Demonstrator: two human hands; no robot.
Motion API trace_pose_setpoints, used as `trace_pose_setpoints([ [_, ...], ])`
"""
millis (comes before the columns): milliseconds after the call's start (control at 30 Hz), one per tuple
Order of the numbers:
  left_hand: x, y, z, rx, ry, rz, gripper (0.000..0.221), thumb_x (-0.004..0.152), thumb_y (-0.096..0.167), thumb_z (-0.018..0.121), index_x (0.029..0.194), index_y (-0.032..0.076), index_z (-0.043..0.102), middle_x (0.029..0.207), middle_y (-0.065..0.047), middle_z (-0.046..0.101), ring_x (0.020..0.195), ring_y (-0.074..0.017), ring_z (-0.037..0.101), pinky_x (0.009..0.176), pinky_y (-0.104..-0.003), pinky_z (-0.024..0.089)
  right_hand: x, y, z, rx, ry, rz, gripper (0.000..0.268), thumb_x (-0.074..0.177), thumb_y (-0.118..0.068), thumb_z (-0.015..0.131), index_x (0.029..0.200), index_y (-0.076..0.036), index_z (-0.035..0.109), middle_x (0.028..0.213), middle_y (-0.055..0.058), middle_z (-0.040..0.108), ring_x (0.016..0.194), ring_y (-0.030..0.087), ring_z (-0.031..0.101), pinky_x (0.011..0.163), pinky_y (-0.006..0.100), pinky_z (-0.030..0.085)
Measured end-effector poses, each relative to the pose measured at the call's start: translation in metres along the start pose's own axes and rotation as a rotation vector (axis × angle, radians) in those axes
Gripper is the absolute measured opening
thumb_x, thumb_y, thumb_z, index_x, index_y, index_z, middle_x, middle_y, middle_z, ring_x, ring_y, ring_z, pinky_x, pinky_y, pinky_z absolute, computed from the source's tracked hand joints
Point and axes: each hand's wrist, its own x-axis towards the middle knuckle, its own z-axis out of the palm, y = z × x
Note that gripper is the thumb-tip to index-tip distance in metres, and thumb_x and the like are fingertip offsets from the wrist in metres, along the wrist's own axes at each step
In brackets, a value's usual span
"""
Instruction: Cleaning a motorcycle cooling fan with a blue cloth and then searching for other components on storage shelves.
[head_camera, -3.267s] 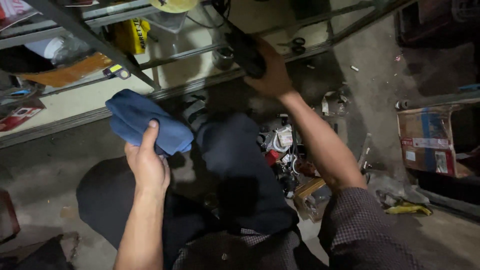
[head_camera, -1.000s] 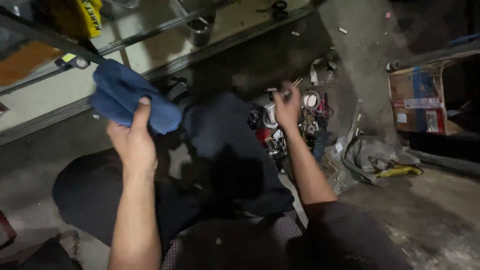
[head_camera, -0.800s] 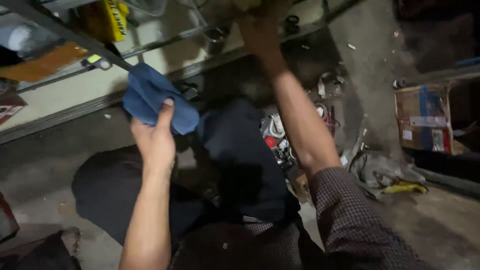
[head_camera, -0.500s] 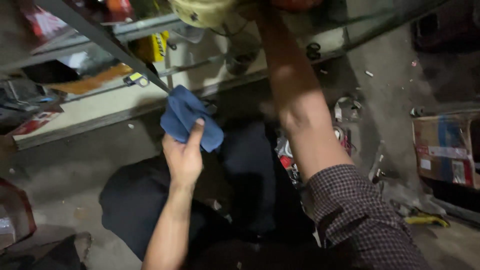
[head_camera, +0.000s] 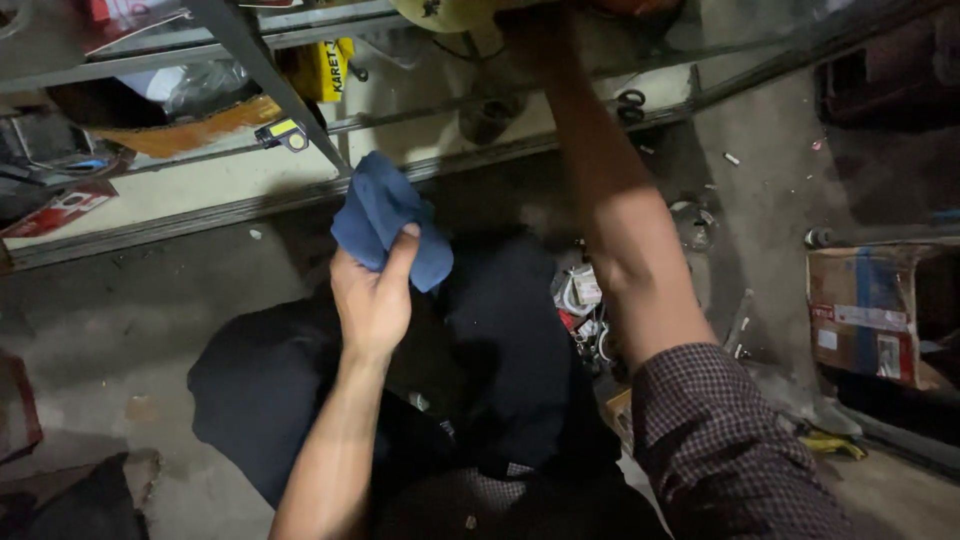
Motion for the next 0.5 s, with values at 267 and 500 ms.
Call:
trace_pose_setpoints([
  [267, -0.002, -0.005, 0.001, -0.072, -0.038, 0.007, 0.027, 0.096, 0.017, 0.073, 0.118, 0.001, 0.068, 0.109, -0.004, 0.074, 0.1, -0.0121, 0.067, 0.093, -0.029, 0.054, -0.044, -0.022, -0.052, 0.067, 0.131, -0.004, 0.032, 0.103, -0.045, 0.069, 0.115, -0.015, 0.069, 0.114, 0.014, 0.068, 0.108, 0.037, 0.062, 0.095, 0.052, 0.046],
  [500, -0.002, 0.0, -0.003, -0.02, -0.011, 0.0, 0.028, 0.095, 0.018, 0.075, 0.116, 0.001, 0.069, 0.107, -0.005, 0.074, 0.098, -0.0122, 0.067, 0.091, -0.029, 0.054, -0.095, -0.036, -0.092, 0.223, 0.203, -0.19, 0.032, 0.098, -0.031, 0.08, 0.12, -0.01, 0.069, 0.115, 0.017, 0.066, 0.108, 0.04, 0.06, 0.094, 0.049, 0.051],
])
